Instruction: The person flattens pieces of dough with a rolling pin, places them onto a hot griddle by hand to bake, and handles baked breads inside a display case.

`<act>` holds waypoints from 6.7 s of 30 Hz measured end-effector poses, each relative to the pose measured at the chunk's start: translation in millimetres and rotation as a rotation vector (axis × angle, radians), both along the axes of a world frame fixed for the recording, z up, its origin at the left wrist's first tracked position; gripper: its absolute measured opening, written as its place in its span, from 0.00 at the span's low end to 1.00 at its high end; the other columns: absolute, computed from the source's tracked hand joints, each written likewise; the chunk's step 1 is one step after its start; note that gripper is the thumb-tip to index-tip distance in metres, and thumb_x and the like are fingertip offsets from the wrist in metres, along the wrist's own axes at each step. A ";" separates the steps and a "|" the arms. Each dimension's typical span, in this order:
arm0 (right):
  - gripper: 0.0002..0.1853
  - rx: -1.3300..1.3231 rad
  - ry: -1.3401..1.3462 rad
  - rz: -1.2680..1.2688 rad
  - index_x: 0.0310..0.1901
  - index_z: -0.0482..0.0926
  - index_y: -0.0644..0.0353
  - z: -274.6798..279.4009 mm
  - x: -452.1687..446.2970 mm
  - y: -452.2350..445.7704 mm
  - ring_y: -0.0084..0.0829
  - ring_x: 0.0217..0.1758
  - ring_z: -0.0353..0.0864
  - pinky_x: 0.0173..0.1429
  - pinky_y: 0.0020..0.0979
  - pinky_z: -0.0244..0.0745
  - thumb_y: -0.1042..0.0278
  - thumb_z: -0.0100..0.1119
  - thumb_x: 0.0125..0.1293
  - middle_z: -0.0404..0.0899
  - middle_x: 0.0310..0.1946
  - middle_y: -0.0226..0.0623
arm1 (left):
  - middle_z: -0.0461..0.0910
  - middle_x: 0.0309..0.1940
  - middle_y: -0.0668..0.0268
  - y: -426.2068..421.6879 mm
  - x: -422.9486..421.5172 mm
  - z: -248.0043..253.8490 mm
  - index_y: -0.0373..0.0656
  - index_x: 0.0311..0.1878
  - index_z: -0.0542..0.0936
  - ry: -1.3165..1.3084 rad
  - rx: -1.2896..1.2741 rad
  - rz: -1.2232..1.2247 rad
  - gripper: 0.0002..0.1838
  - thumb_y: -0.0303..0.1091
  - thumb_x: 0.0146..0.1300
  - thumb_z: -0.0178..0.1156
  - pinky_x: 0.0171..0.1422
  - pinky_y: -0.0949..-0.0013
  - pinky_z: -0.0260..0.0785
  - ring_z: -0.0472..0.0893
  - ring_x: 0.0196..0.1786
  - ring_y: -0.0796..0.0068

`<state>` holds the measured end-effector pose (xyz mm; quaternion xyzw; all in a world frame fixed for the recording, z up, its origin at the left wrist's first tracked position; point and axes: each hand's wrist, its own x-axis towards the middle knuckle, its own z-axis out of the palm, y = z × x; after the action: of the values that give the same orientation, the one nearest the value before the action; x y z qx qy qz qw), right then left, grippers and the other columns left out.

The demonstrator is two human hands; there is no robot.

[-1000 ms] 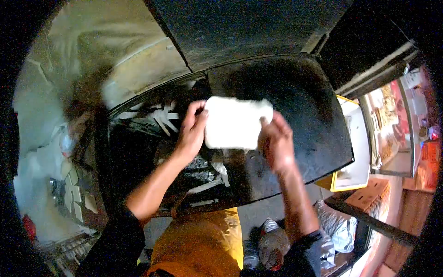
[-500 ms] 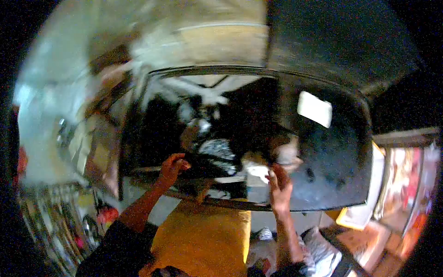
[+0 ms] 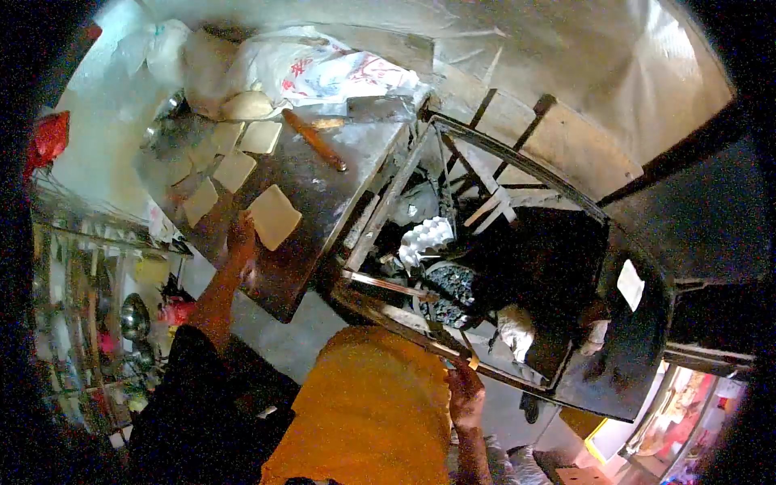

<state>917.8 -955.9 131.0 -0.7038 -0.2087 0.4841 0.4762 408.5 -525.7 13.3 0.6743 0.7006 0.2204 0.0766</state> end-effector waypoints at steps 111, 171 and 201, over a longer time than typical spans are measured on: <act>0.34 -0.034 0.329 -0.146 0.75 0.67 0.64 13.6 -10.1 88.9 0.38 0.72 0.74 0.75 0.39 0.68 0.45 0.50 0.81 0.74 0.71 0.45 | 0.78 0.56 0.66 -130.5 296.9 118.5 0.43 0.66 0.74 -1.566 -1.266 -0.409 0.26 0.20 0.62 0.56 0.62 0.63 0.73 0.77 0.57 0.70; 0.40 -0.554 -1.428 0.188 0.80 0.62 0.44 -83.2 537.3 -13.2 0.46 0.81 0.60 0.82 0.68 0.44 0.28 0.41 0.76 0.58 0.81 0.42 | 0.79 0.64 0.59 -362.3 535.1 48.8 0.39 0.72 0.73 -0.499 -1.227 -0.705 0.19 0.33 0.82 0.52 0.74 0.58 0.71 0.79 0.68 0.63; 0.33 -0.156 -1.135 0.019 0.67 0.75 0.69 -44.2 55.4 -12.2 0.56 0.63 0.74 0.68 0.52 0.69 0.43 0.49 0.79 0.77 0.59 0.56 | 0.85 0.46 0.58 55.9 -46.7 -64.3 0.48 0.61 0.79 -0.893 -0.128 0.182 0.16 0.42 0.76 0.55 0.51 0.60 0.76 0.84 0.49 0.68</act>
<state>973.2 -968.1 86.8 -0.8847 -0.4015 0.0486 0.2316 361.8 -469.9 -51.0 0.4428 0.6676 0.4516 0.3927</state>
